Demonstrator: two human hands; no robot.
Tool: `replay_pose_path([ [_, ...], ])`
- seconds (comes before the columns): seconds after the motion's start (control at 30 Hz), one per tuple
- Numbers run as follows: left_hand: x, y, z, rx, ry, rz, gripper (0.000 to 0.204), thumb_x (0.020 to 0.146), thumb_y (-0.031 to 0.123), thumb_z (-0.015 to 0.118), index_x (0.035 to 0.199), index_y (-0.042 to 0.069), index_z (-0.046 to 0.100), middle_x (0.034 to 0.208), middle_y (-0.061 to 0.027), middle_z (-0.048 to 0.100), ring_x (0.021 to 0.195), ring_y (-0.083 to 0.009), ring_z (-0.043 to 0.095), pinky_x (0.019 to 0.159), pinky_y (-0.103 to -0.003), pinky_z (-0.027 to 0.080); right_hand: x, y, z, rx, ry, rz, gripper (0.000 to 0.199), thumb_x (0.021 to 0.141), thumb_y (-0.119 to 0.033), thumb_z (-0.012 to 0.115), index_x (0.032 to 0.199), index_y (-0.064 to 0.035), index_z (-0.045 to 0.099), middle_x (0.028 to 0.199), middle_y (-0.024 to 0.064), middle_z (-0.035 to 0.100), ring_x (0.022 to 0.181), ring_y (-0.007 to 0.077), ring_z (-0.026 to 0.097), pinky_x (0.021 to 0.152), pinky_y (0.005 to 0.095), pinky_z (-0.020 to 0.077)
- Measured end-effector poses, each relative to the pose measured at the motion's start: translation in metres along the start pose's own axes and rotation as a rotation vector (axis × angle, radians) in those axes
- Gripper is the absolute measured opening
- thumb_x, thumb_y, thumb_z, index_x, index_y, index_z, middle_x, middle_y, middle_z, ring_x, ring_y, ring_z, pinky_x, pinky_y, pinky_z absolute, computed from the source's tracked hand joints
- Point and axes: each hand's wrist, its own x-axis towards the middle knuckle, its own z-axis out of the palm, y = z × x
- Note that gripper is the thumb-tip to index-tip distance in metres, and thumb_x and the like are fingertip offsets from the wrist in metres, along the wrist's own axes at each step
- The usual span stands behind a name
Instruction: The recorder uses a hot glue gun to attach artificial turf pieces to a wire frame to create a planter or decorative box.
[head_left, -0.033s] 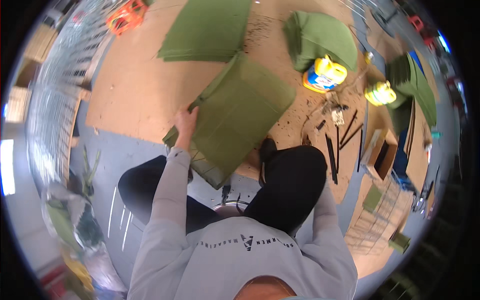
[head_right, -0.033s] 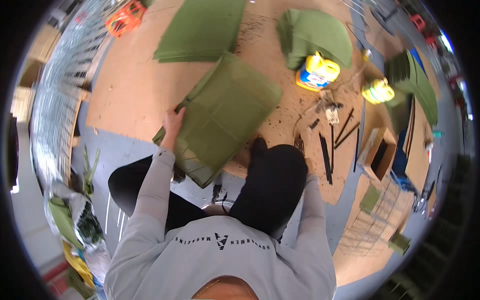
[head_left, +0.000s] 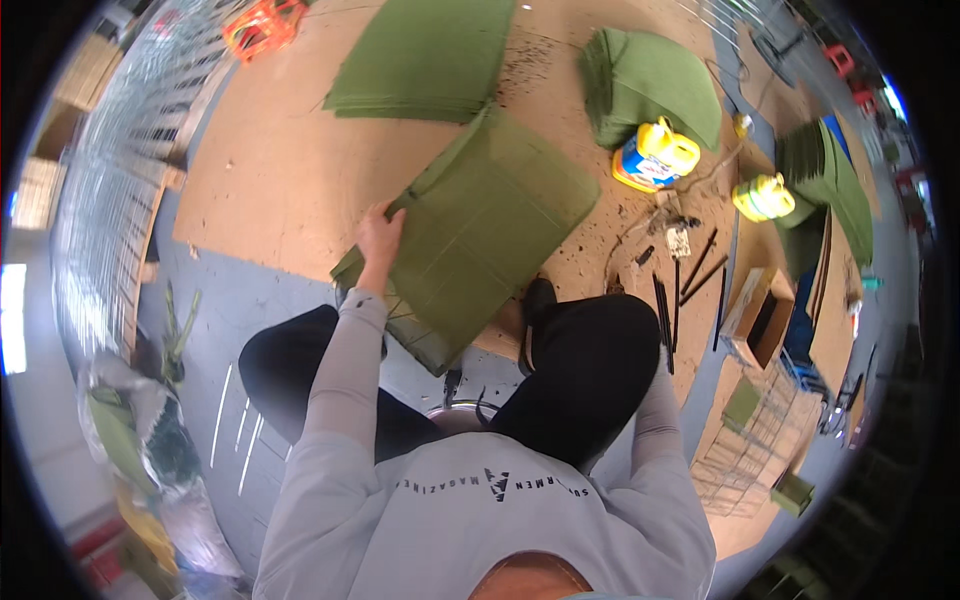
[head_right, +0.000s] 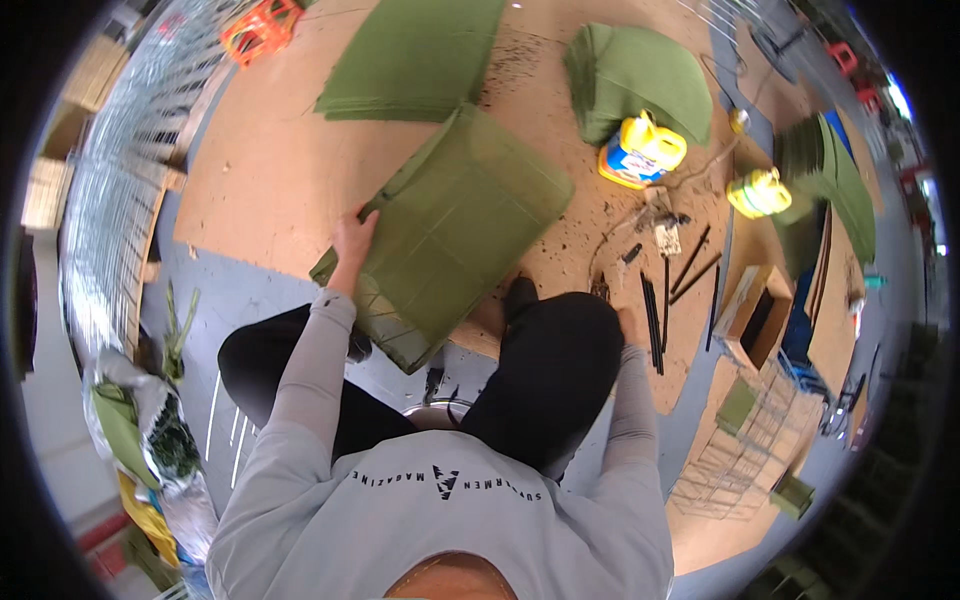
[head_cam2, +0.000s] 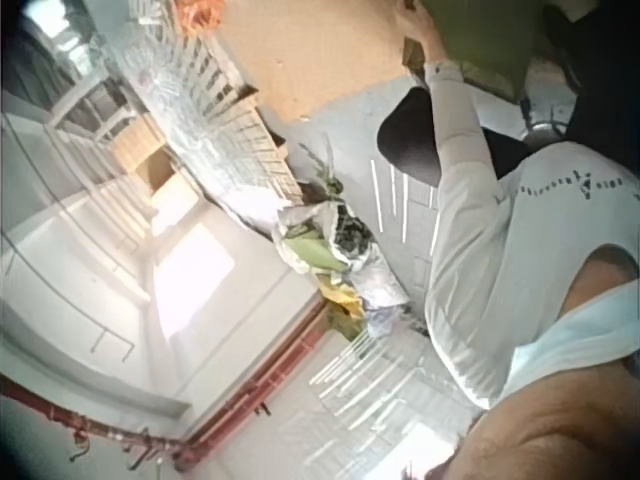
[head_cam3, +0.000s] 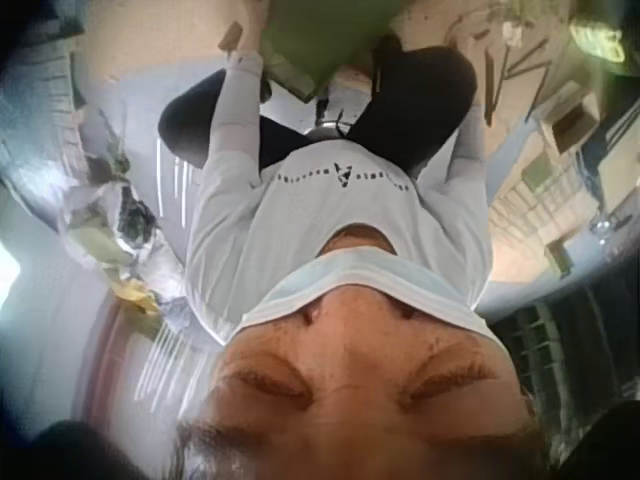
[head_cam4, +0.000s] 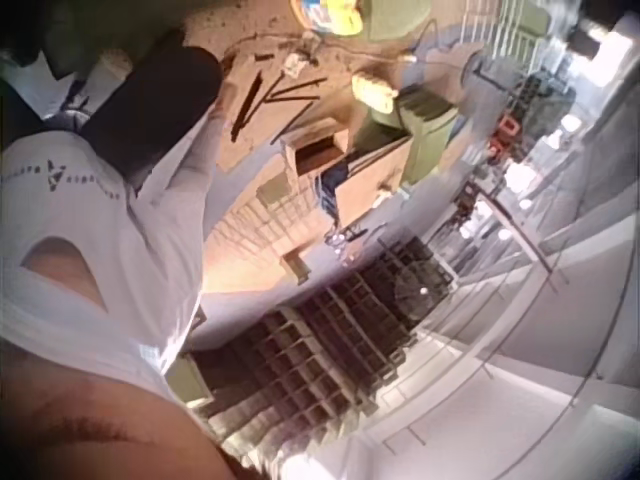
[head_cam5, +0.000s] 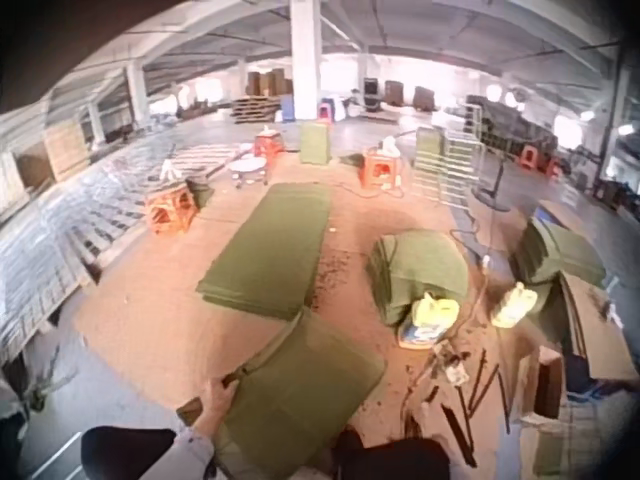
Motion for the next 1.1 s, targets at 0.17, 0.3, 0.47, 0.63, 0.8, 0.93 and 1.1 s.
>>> replay_pose_path([
  [0.17,-0.011,-0.052,-0.042,0.027,0.095,-0.069,0.034,0.081,0.031,0.069,0.108,0.011,0.070,0.103,-0.0100,0.067,0.099,-0.0303,0.063,0.084,-0.043,0.048,0.107,-0.258,-0.171,0.294,0.437,-0.312,0.029,0.091,-0.025,0.054,0.082,-0.0003,0.066,0.075,0.0182,0.066,0.074,0.0328,0.065,0.066,0.0413,0.0482],
  [0.3,-0.010,-0.033,-0.030,-0.030,0.092,-0.048,0.032,0.081,0.028,0.069,0.108,0.011,0.070,0.107,-0.0082,0.067,0.106,-0.0266,0.061,0.091,-0.041,0.043,0.111,-0.432,-0.252,0.243,0.210,-0.730,0.032,0.097,-0.016,0.046,0.121,0.0011,0.058,0.122,0.0191,0.062,0.111,0.0315,0.061,0.094,0.0370,0.0472],
  [0.47,-0.014,-0.027,-0.026,-0.026,0.138,-0.019,0.030,0.080,0.027,0.070,0.105,0.011,0.071,0.102,-0.0072,0.067,0.102,-0.0247,0.062,0.088,-0.040,0.043,0.092,-0.563,-0.162,0.021,0.077,-1.126,0.065,0.095,-0.030,0.055,0.145,0.0036,0.030,0.145,0.0226,0.042,0.134,0.0348,0.042,0.110,0.0424,0.0350],
  [0.63,-0.018,-0.027,-0.026,-0.069,0.190,-0.017,0.026,0.077,0.023,0.072,0.101,0.011,0.071,0.095,-0.0072,0.065,0.097,-0.0240,0.062,0.085,-0.039,0.043,0.078,-0.570,-0.085,-0.100,0.131,-1.138,0.080,0.092,-0.036,0.060,0.150,0.0010,0.019,0.153,0.0184,0.030,0.144,0.0316,0.026,0.115,0.0446,0.0263],
  [0.8,-0.016,-0.030,-0.025,-0.088,0.219,0.023,0.025,0.076,0.020,0.073,0.099,0.009,0.070,0.091,-0.0073,0.064,0.095,-0.0244,0.062,0.083,-0.039,0.044,0.078,-0.570,-0.075,-0.191,0.128,-1.119,0.088,0.088,-0.041,0.063,0.151,0.0008,0.018,0.154,0.0170,0.029,0.145,0.0299,0.024,0.116,0.0469,0.0248],
  [0.93,-0.016,-0.030,-0.023,-0.089,0.209,0.027,0.026,0.076,0.020,0.073,0.099,0.009,0.070,0.093,-0.0075,0.065,0.095,-0.0244,0.062,0.083,-0.039,0.044,0.066,-0.562,-0.080,-0.263,0.131,-1.106,0.086,0.088,-0.042,0.063,0.150,0.0013,0.022,0.153,0.0178,0.030,0.144,0.0299,0.027,0.116,0.0460,0.0258],
  [1.1,-0.017,-0.029,-0.025,-0.084,0.189,0.031,0.028,0.079,0.022,0.072,0.104,0.009,0.070,0.099,-0.0068,0.066,0.099,-0.0247,0.062,0.085,-0.039,0.044,0.054,-0.544,-0.100,-0.275,0.058,-1.096,0.082,0.089,-0.052,0.057,0.145,0.0028,0.033,0.149,0.0193,0.038,0.140,0.0304,0.033,0.114,0.0447,0.0289],
])
